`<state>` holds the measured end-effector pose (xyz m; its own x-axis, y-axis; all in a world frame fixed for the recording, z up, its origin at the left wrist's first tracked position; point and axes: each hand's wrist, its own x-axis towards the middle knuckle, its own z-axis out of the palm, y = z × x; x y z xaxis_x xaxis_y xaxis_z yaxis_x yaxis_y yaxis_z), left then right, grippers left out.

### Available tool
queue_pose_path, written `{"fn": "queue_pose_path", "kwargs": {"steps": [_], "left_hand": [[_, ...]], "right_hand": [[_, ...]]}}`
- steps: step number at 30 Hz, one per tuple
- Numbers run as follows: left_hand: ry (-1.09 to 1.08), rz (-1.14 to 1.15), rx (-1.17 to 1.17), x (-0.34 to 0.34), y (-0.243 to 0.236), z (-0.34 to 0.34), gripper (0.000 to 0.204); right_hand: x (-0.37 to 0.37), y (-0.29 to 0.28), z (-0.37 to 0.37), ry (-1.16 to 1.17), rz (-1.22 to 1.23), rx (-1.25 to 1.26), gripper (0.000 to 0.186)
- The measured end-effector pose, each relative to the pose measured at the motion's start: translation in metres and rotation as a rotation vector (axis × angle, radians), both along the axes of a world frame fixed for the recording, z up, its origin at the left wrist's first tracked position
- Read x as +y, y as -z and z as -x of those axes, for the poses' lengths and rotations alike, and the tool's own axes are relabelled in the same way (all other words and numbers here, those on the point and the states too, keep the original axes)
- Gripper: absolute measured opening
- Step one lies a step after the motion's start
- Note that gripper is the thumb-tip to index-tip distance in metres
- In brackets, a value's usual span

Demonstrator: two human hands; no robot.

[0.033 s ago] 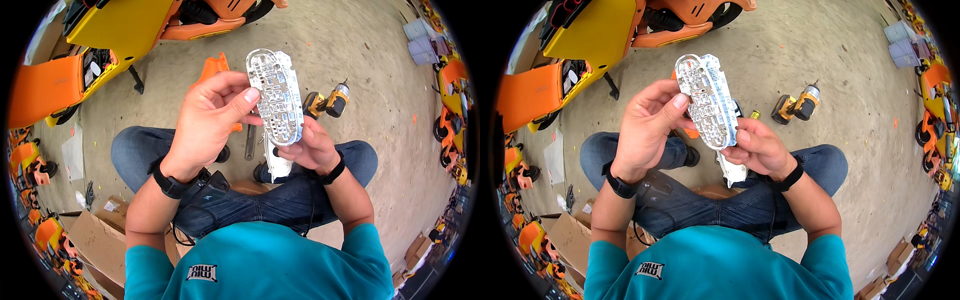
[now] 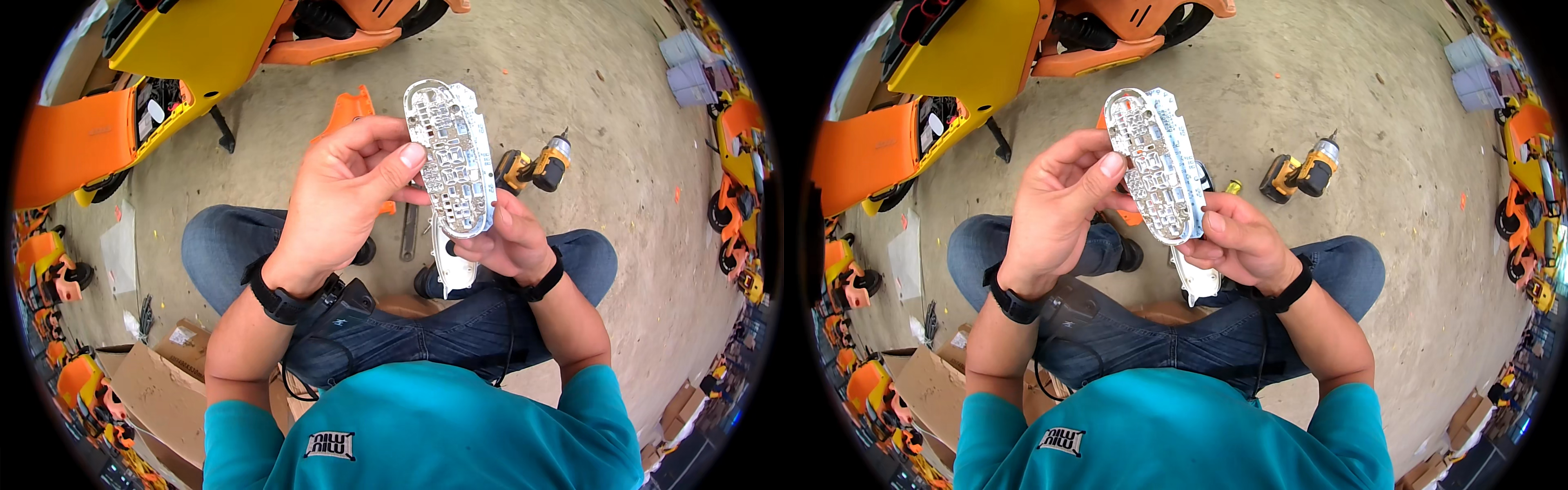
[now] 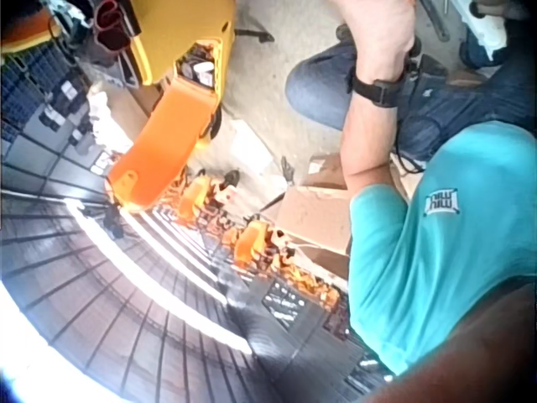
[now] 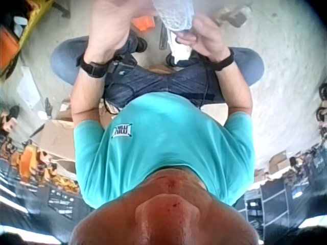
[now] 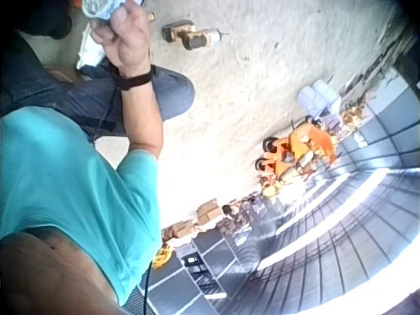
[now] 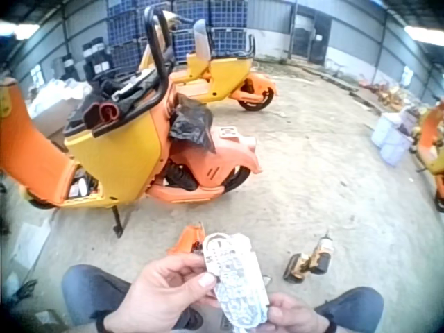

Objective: The person uses a screwdriver to remove a circuit board from a white plastic housing and then handles the board to inspect the wires and LEDs.

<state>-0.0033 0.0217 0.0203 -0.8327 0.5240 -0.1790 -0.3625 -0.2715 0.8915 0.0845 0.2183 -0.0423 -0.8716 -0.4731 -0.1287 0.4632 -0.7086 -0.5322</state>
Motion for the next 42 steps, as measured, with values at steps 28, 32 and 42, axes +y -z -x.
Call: {"fn": "queue_pose_path", "kwargs": {"steps": [28, 32, 42], "left_hand": [[-0.028, 0.099, 0.158, -0.003, -0.001, 0.002, 0.026], [-0.054, 0.101, 0.168, -0.001, -0.002, 0.000, 0.023], [-0.084, 0.153, 0.184, 0.002, -0.005, -0.003, 0.021]], "right_hand": [[0.001, 0.002, -0.001, 0.025, 0.005, -0.018, 0.054], [0.000, 0.001, 0.000, 0.020, 0.001, -0.016, 0.053], [0.001, 0.004, 0.000, -0.017, -0.034, -0.043, 0.068]]}}
